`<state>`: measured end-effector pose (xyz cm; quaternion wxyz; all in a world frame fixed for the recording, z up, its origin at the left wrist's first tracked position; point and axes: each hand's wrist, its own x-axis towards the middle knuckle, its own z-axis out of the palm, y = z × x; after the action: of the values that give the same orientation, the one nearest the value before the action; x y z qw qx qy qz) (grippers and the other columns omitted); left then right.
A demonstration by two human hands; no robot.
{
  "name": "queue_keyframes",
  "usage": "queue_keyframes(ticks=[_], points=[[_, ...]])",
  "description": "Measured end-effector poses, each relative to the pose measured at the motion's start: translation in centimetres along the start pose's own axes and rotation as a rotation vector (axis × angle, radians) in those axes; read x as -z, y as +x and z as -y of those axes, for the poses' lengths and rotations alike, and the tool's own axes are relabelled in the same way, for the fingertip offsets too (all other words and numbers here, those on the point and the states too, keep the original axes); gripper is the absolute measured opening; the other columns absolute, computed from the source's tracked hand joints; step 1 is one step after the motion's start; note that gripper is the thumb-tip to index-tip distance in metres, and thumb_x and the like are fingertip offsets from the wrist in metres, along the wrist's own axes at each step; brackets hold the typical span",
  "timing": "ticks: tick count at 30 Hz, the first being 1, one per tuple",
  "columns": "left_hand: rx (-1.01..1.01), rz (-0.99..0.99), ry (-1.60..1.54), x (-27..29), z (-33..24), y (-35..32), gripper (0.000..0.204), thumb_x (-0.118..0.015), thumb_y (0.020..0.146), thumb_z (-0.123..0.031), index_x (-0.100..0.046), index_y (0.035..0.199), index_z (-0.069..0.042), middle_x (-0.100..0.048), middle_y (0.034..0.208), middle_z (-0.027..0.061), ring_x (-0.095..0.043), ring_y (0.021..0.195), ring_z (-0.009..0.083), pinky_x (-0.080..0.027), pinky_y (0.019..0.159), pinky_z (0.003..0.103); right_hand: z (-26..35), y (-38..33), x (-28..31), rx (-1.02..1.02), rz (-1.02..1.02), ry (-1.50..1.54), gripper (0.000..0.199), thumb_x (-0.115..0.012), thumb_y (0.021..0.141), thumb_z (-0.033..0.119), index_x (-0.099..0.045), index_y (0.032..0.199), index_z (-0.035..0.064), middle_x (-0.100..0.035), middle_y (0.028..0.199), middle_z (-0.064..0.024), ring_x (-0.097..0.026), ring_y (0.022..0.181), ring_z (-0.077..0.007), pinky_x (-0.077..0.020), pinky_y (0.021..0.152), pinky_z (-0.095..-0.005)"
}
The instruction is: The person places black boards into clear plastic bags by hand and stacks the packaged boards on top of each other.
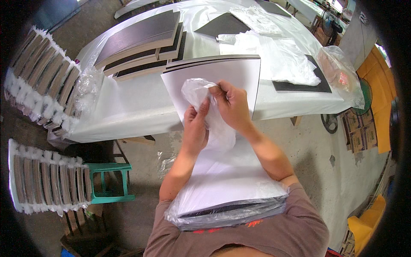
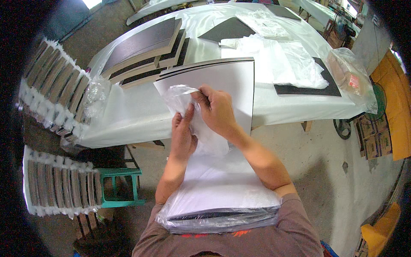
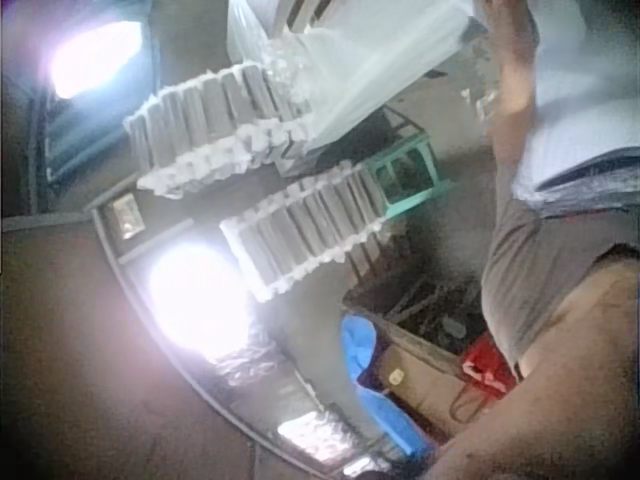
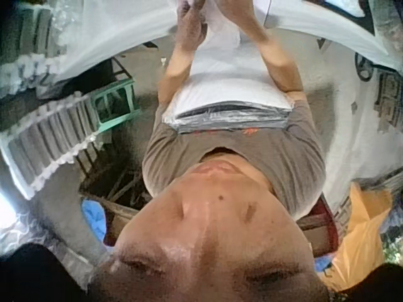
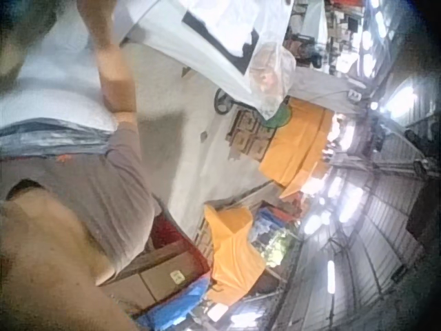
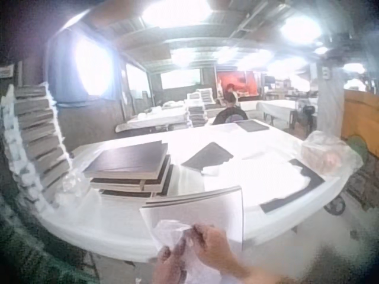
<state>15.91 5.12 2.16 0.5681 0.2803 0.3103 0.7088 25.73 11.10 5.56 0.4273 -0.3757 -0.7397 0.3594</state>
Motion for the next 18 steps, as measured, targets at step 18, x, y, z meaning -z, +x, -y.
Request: queue_keyframes(ticks=[18], points=[[-0.074, 0.094, -0.269, 0.2, -0.9, 0.9, 0.013, -0.055, 0.081, -0.017, -0.048, 0.09, -0.012, -0.054, 0.099, 0.0082, -0.056, 0.087, 0.0195, -0.05, 0.072, 0.034, 0.1, 0.8, 0.7, 0.038, -0.082, 0.48, 0.011, -0.059, 0.077, 0.013, -0.059, 0.081, 0.0037, -0.057, 0.067, -0.0012, -0.05, 0.066, -0.0033, -0.0364, 0.053, -0.019]])
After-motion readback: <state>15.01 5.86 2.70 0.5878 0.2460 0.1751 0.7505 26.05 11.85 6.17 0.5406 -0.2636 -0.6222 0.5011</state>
